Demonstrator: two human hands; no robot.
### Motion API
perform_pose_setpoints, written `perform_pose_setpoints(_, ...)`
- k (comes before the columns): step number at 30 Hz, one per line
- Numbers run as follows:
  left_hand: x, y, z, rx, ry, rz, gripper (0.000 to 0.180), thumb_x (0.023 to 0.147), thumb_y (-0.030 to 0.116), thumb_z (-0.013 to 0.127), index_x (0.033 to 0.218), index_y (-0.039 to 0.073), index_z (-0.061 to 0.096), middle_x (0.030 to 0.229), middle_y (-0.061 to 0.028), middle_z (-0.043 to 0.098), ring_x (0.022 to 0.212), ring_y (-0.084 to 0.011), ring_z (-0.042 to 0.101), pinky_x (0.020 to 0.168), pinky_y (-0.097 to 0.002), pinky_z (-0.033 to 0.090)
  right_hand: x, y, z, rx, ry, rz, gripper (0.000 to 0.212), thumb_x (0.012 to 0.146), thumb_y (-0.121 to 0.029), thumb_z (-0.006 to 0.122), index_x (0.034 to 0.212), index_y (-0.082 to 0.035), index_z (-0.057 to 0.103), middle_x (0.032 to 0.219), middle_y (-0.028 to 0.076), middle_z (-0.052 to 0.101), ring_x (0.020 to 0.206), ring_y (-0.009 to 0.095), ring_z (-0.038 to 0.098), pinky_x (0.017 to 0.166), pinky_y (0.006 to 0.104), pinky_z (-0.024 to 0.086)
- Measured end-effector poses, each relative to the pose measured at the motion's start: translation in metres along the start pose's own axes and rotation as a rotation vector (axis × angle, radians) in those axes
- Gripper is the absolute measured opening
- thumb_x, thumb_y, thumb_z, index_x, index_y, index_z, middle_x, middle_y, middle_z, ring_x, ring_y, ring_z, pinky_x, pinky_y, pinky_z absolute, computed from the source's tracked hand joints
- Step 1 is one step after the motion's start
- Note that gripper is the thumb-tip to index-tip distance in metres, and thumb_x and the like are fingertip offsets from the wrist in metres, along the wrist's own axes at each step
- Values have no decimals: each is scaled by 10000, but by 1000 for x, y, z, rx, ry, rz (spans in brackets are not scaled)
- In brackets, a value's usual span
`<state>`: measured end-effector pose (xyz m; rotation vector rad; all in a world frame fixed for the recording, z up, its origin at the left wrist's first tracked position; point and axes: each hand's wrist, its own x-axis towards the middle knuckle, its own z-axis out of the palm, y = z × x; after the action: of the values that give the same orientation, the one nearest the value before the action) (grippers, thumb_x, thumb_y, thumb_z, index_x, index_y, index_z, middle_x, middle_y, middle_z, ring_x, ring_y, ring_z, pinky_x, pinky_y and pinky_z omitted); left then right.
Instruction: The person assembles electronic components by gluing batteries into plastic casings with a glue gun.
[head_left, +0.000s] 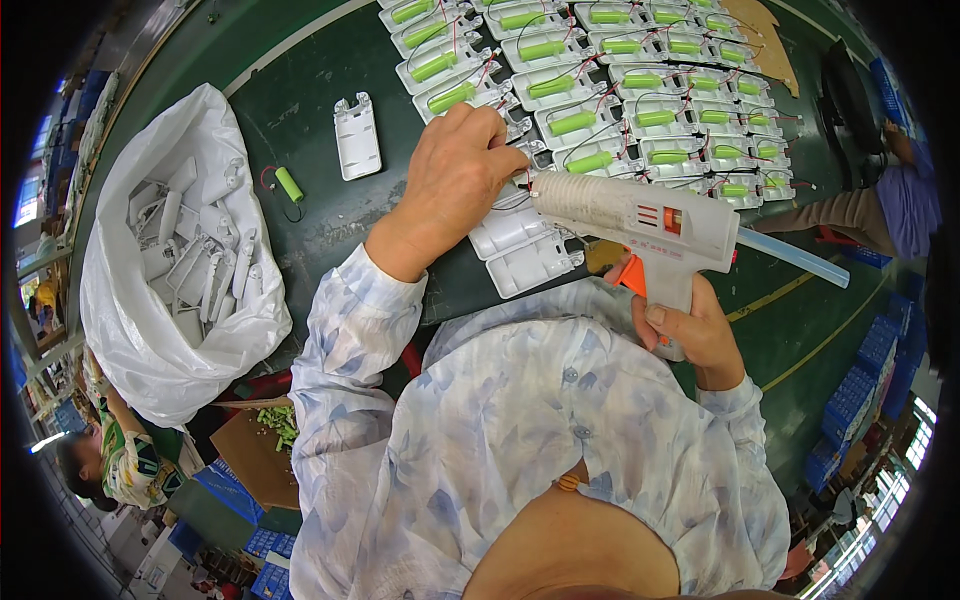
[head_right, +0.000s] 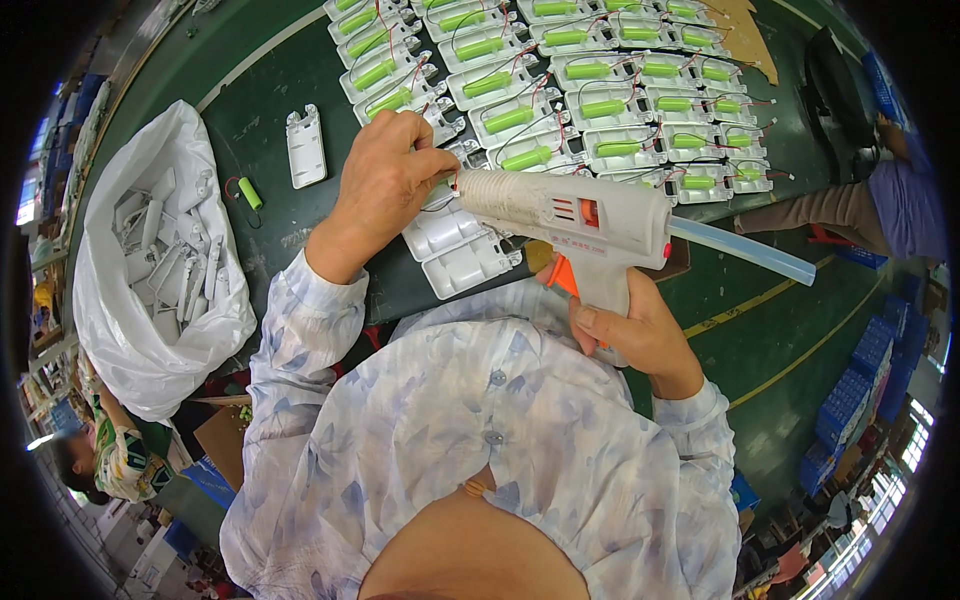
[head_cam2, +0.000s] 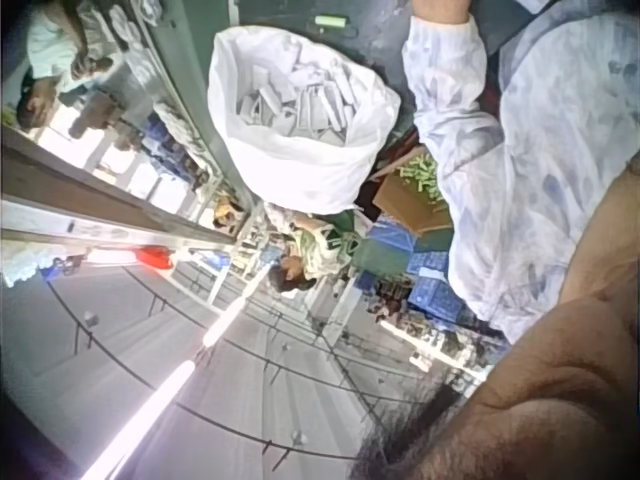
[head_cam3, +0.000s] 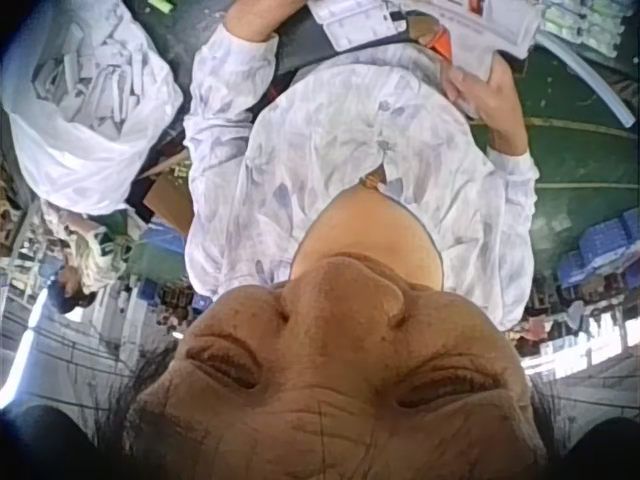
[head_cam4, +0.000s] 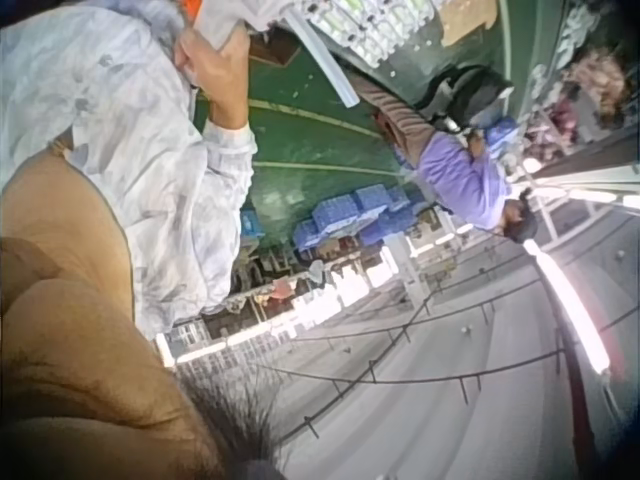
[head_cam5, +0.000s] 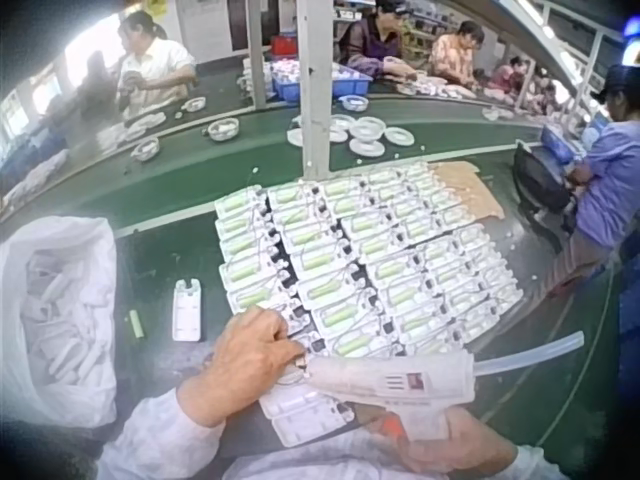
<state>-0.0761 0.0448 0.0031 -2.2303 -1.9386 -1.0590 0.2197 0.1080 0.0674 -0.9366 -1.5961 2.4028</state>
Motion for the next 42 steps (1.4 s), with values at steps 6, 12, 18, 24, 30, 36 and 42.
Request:
perform_pose_setpoints(6, -3, 6, -28, -64, 114, -107, 173, 732, 9, 737, 894, 68, 722, 893, -81, 578, 858, -269, 569, 730, -362, 472, 4, 2, 8, 68, 75, -45, 435, 878, -125, 583, 1261, 63, 494, 852, 81, 590, 585, 108, 519, 553, 253, 435)
perform_pose_setpoints(12, -44, -12, -74, 8, 363, -451, 43, 857, 38, 695, 890, 18, 674, 870, -105, 624, 792, -247, 617, 713, -329, 487, 16, 6, 3, 54, 38, -3, 514, 824, -132, 591, 1278, 68, 457, 1137, 159, 594, 561, 118, 523, 515, 260, 443)
perform_pose_setpoints(18, -90, -45, -94, 345, 326, -719, 144, 881, 164, 710, 931, 34, 678, 853, -92, 619, 714, -218, 610, 646, -335, 488, 13, 9, -1, 18, -14, -4, 467, 839, -147, 591, 1243, 54, 471, 1054, 128, 602, 553, 113, 517, 506, 259, 430)
perform_pose_setpoints(24, -100, -64, -92, 670, 202, -823, 276, 866, 282, 726, 1003, 49, 668, 897, -100, 647, 746, -275, 639, 664, -382, 510, 6, 3, 6, 8, 40, 21, 298, 866, -135, 564, 1105, 40, 535, 728, 25, 521, 549, 93, 481, 532, 252, 393)
perform_pose_setpoints(30, -100, -74, -93, 507, 191, -953, 252, 877, 257, 710, 986, 33, 665, 907, -126, 691, 774, -296, 661, 684, -408, 518, 4, -1, 8, 36, 72, -17, 384, 854, -135, 583, 1187, 46, 518, 914, 81, 582, 570, 110, 513, 558, 263, 442)
perform_pose_setpoints(36, -105, -58, -90, 129, 229, -971, 164, 873, 153, 718, 961, 19, 688, 853, -108, 686, 684, -222, 650, 632, -335, 510, -10, -2, -6, 23, 13, 4, 502, 853, -163, 621, 1280, 67, 490, 1057, 107, 615, 578, 110, 517, 561, 257, 449)
perform_pose_setpoints(42, -119, -32, -84, -123, 189, -882, 235, 818, 104, 777, 997, -13, 680, 847, -89, 659, 661, -131, 584, 619, -286, 491, -14, -3, -6, -31, -90, 123, 500, 872, -108, 609, 1333, 24, 467, 991, 63, 596, 616, 95, 513, 563, 251, 440)
